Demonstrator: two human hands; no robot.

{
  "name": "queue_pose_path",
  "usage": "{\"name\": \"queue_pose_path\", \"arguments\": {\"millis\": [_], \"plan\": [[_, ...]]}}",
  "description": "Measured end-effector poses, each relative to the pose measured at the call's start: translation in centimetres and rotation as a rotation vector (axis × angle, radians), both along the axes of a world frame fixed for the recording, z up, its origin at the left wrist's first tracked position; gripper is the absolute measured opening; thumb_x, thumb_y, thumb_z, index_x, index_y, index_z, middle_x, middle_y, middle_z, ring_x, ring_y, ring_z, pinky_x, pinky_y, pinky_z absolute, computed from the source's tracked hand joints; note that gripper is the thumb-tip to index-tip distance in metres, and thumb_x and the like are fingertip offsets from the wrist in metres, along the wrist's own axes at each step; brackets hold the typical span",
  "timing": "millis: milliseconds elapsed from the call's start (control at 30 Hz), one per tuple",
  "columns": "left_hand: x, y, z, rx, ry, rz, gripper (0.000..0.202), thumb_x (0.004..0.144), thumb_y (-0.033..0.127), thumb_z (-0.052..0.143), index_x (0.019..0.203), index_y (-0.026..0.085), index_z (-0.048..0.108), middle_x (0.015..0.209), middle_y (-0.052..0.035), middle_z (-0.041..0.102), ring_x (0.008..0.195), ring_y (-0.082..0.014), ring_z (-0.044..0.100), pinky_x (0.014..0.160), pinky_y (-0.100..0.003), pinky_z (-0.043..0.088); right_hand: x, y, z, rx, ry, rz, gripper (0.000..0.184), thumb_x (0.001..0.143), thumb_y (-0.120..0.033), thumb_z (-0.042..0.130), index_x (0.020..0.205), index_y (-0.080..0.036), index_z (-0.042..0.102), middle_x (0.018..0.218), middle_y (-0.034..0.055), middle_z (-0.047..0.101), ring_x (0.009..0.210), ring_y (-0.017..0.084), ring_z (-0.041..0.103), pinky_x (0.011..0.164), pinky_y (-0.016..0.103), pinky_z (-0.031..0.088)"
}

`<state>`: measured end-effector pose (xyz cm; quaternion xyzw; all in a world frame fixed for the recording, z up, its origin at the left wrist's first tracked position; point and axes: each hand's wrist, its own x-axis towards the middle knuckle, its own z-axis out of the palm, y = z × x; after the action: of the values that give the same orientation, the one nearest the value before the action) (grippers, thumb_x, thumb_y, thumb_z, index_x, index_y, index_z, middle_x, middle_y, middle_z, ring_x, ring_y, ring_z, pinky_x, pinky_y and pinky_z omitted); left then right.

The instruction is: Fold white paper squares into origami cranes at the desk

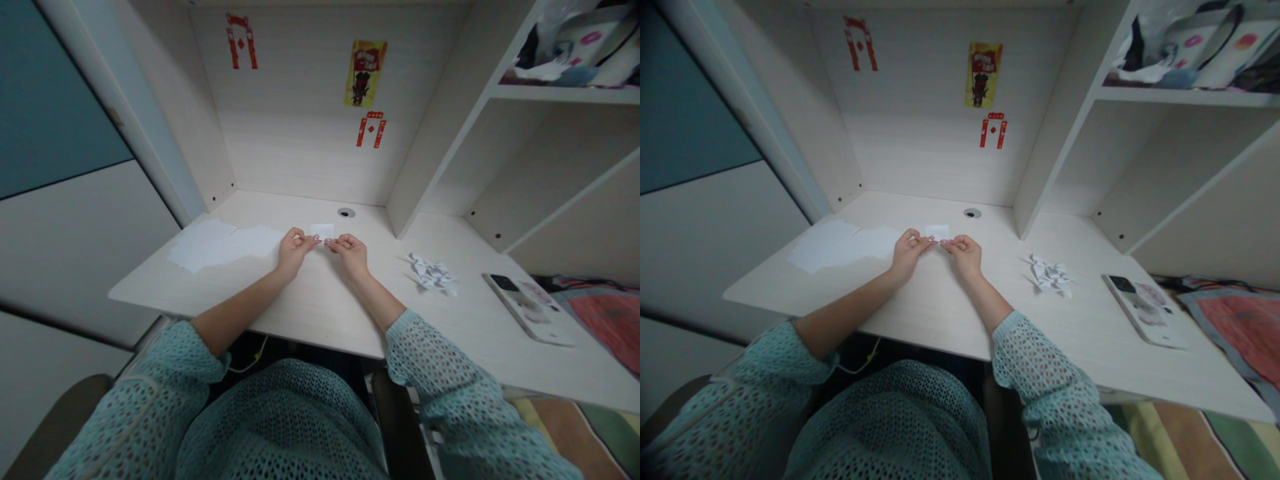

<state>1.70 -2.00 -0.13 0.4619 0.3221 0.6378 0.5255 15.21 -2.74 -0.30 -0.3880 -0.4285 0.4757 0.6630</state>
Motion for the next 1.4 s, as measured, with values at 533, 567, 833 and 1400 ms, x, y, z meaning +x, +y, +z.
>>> {"name": "queue_pose_path", "arguments": {"millis": [533, 567, 833, 1400], "plan": [[-0.7, 1.1, -0.9, -0.150, 0.283, -0.080, 0.036, 0.054, 0.040, 0.078, 0.070, 0.013, 0.062, 0.067, -0.0044, 0.066, 0.067, -0.0151, 0.063, 0.065, -0.026, 0.048, 1.8, 1.7, -1.1, 0.079, -0.318, 0.049, 0.036, 0.056, -0.037, 0.074, 0.060, -0.021, 0.042, 0.059, -0.0023, 0.059, 0.061, 0.014, 0.060, 0.059, 0.025, 0.045], [-0.7, 1.2, -1.0, -0.186, 0.273, -0.101, 0.036, 0.052, 0.040, 0.079, 0.066, 0.013, 0.060, 0.068, -0.0056, 0.067, 0.069, -0.0162, 0.063, 0.068, -0.027, 0.049, 1.9, 1.8, -1.1, 0.080, -0.335, 0.051, 0.034, 0.056, -0.036, 0.074, 0.061, -0.021, 0.044, 0.058, -0.0027, 0.058, 0.061, 0.014, 0.060, 0.059, 0.025, 0.045], [-0.8, 1.0, -1.0, -0.220, 0.285, -0.080, 0.035, 0.053, 0.038, 0.079, 0.070, 0.012, 0.063, 0.070, -0.0065, 0.068, 0.069, -0.0150, 0.063, 0.070, -0.028, 0.049, 1.6, 1.4, -0.9, 0.023, -0.239, 0.140, 0.041, 0.051, -0.033, 0.078, 0.083, -0.019, 0.056, 0.067, 0.0001, 0.066, 0.060, 0.014, 0.061, 0.062, 0.027, 0.047], [-0.5, 0.7, -0.7, -0.133, 0.226, -0.068, 0.034, 0.053, 0.039, 0.078, 0.067, 0.013, 0.061, 0.067, -0.0056, 0.067, 0.065, -0.0144, 0.063, 0.070, -0.028, 0.049, 1.1, 1.1, -1.2, -0.036, -0.147, 0.134, 0.037, 0.049, -0.032, 0.079, 0.078, -0.019, 0.060, 0.065, -0.0006, 0.067, 0.059, 0.013, 0.061, 0.064, 0.026, 0.047]]}}
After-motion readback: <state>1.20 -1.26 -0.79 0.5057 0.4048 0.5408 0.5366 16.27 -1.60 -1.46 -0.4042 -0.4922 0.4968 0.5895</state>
